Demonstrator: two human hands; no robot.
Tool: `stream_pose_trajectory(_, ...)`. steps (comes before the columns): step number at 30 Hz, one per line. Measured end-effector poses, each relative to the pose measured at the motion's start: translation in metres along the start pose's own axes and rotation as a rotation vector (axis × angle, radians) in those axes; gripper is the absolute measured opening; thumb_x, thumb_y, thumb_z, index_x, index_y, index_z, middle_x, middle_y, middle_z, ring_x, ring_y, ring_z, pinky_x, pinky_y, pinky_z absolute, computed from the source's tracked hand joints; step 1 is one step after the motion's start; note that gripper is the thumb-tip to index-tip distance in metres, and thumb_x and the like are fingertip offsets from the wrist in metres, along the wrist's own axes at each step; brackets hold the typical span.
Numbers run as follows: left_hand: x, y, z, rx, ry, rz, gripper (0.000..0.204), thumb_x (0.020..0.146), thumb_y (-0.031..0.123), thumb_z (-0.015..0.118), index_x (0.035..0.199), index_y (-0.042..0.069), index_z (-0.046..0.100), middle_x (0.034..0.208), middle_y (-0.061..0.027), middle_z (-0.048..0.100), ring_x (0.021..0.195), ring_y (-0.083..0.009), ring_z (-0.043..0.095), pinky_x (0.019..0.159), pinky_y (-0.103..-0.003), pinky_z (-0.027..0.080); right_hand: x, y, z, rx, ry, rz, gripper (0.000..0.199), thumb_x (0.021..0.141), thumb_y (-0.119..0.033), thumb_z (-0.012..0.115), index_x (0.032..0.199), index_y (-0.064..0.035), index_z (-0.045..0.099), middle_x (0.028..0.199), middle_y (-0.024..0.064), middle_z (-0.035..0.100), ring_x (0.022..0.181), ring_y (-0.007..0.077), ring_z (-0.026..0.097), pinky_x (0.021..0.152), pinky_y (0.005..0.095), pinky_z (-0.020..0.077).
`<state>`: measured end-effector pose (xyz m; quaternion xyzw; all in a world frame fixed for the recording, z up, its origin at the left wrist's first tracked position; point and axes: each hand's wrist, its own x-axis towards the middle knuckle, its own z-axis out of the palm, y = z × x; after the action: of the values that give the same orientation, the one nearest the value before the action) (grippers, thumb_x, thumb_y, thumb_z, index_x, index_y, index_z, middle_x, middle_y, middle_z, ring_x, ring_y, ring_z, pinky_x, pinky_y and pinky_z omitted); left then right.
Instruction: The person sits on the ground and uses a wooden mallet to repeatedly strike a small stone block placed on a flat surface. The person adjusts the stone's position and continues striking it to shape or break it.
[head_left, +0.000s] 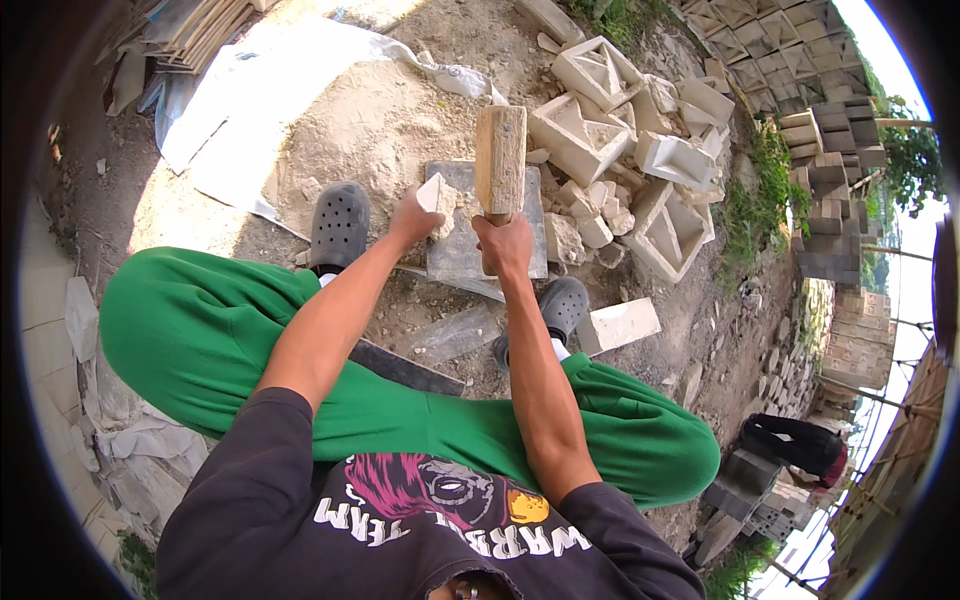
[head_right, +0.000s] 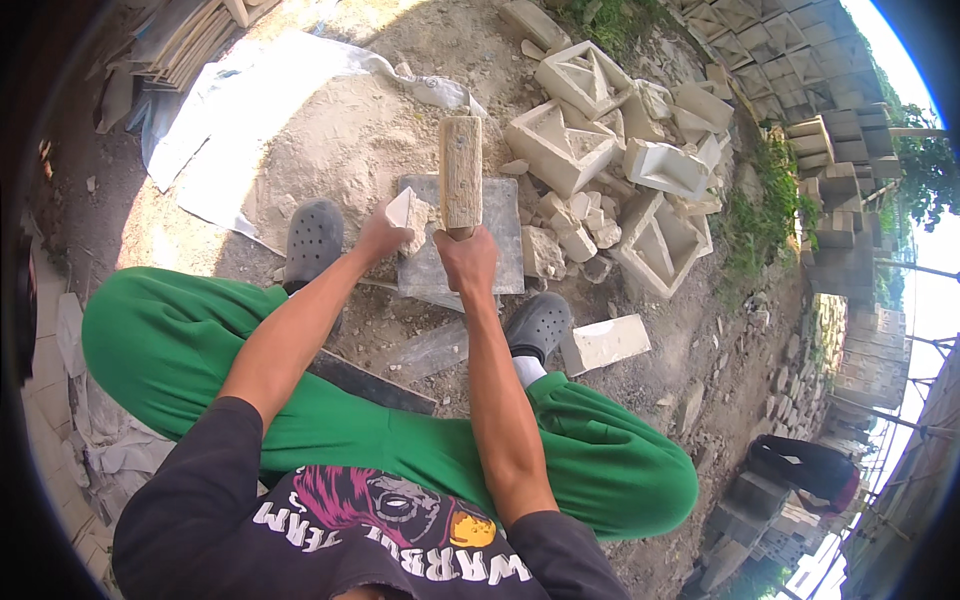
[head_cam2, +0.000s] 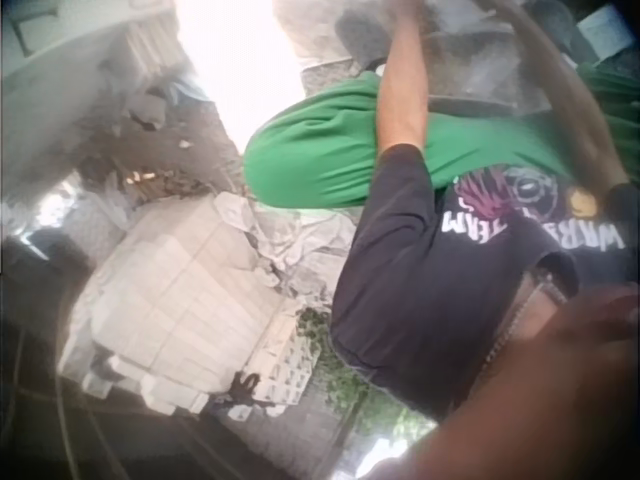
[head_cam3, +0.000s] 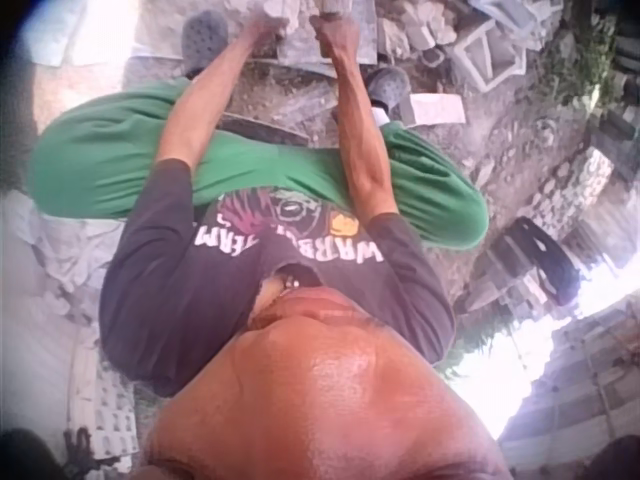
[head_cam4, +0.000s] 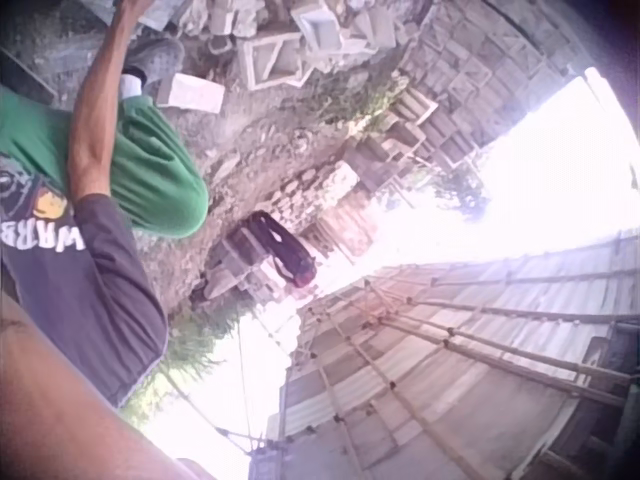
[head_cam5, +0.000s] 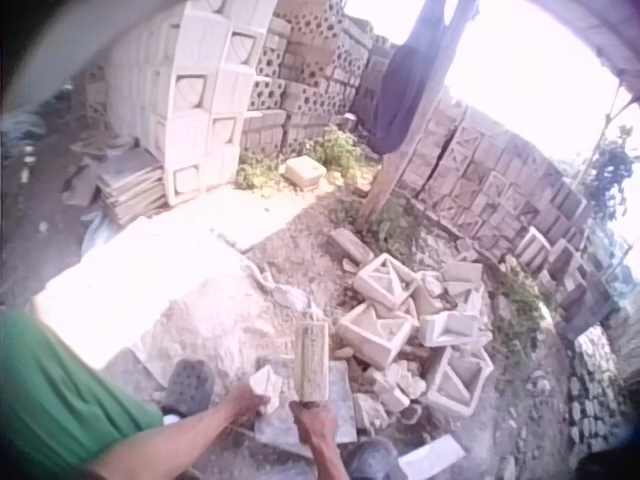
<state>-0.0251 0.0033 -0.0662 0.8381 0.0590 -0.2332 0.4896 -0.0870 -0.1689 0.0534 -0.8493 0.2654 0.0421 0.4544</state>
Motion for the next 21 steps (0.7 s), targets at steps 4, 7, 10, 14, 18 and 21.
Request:
stream_pose_trajectory(4, 0.003, 0.007, 0.01, 0.085, 0.064, -0.048, 0.095, 0.07, 0.026, 0.078, 0.152, 0.004, 0.035, 0.124, -0.0309, 0.063, 0.119, -0.0432, 0.06, 0.101, -0.044, 0.05, 0.007, 0.051, 0.026, -0.078, -0.055, 0.012, 0.026, 0.075, -0.022, 0.072, 0.074, 0.003, 0.068, 0.062, 0.0117, 0.067, 0.058, 0.0215, 0.07, 0.055, 0.0364, 0.0543)
stream_pose_trajectory(7, 0.008, 0.009, 0.01, 0.085, 0.057, -0.077, 0.098, 0.07, 0.026, 0.078, 0.154, 0.004, 0.033, 0.127, -0.0311, 0.06, 0.121, -0.0434, 0.059, 0.102, -0.044, 0.05, 0.009, 0.08, 0.032, -0.189, -0.221, 0.197, 0.025, 0.075, -0.017, 0.07, 0.081, 0.007, 0.069, 0.066, 0.0121, 0.066, 0.057, 0.0217, 0.069, 0.055, 0.0385, 0.0558)
stream_pose_trajectory(10, 0.005, -0.003, 0.007, 0.033, 0.042, -0.067, 0.094, 0.07, 0.028, 0.081, 0.149, 0.004, 0.036, 0.129, -0.0304, 0.059, 0.117, -0.0434, 0.061, 0.1, -0.045, 0.051, 0.004, 0.043, 0.012, -0.058, -0.278, 0.286, 0.028, 0.074, -0.019, 0.071, 0.084, 0.0069, 0.069, 0.069, 0.0118, 0.068, 0.058, 0.0215, 0.069, 0.056, 0.0375, 0.0559)
stream_pose_trajectory(14, 0.002, -0.003, 0.007, 0.035, 0.006, 0.008, 0.085, 0.072, 0.027, 0.081, 0.142, 0.002, 0.04, 0.131, -0.028, 0.055, 0.117, -0.0451, 0.059, 0.1, -0.045, 0.049, -0.003, 0.001, -0.009, 0.042, -0.163, 0.119, 0.028, 0.074, -0.02, 0.073, 0.088, 0.0042, 0.069, 0.069, 0.0115, 0.068, 0.057, 0.0201, 0.068, 0.056, 0.0353, 0.0553)
stream_pose_trajectory(18, -0.014, 0.0, 0.015, 0.221, 0.074, 0.087, 0.08, 0.074, 0.03, 0.081, 0.139, 0.002, 0.043, 0.137, -0.024, 0.044, 0.123, -0.0447, 0.051, 0.104, -0.047, 0.044, -0.001, -0.02, -0.01, 0.068, -0.052, 0.026, 0.034, 0.073, -0.026, 0.073, 0.091, 0.0031, 0.067, 0.069, 0.0139, 0.069, 0.064, 0.0249, 0.07, 0.062, 0.0406, 0.0538)
stream_pose_trajectory(21, -0.034, 0.043, 0.007, 0.384, 0.036, 0.014, 0.079, 0.075, 0.033, 0.08, 0.14, 0.003, 0.047, 0.137, -0.0214, 0.04, 0.127, -0.0417, 0.044, 0.107, -0.048, 0.041, 0.001, 0.018, -0.001, -0.011, -0.06, 0.073, 0.035, 0.072, -0.026, 0.071, 0.088, 0.0054, 0.069, 0.071, 0.0186, 0.07, 0.071, 0.0324, 0.072, 0.068, 0.045, 0.0544)
